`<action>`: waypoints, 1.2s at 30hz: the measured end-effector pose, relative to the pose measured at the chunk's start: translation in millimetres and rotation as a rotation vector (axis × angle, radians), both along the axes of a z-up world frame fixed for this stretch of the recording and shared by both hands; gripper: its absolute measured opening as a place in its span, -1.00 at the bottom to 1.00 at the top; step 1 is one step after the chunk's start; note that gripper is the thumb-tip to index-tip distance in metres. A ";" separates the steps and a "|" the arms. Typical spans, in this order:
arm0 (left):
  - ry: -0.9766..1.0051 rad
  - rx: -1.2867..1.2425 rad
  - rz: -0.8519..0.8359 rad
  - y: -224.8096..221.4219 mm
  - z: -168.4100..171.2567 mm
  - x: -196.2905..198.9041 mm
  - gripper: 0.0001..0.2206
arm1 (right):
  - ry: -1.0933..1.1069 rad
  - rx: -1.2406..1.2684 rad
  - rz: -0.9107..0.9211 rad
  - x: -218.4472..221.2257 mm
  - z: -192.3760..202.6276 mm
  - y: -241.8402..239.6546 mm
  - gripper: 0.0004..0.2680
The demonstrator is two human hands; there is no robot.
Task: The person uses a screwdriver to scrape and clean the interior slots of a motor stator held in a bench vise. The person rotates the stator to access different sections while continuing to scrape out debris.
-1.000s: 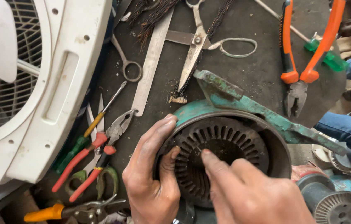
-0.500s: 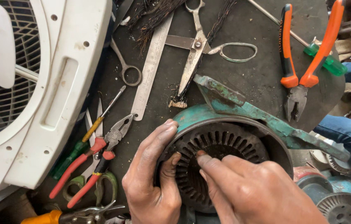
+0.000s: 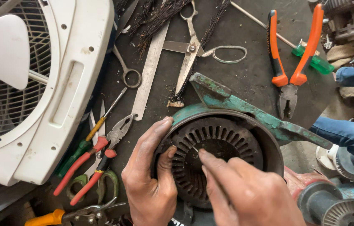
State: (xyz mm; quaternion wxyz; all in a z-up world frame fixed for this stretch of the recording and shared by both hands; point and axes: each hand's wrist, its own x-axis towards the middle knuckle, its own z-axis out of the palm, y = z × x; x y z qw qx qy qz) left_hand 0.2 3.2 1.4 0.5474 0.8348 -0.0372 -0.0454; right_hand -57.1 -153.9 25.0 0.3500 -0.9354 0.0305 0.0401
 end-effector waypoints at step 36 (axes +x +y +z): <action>0.015 0.012 -0.011 4.8 -5.5 6.0 -0.62 | 0.075 -0.373 0.208 -7.5 -8.4 6.0 -0.66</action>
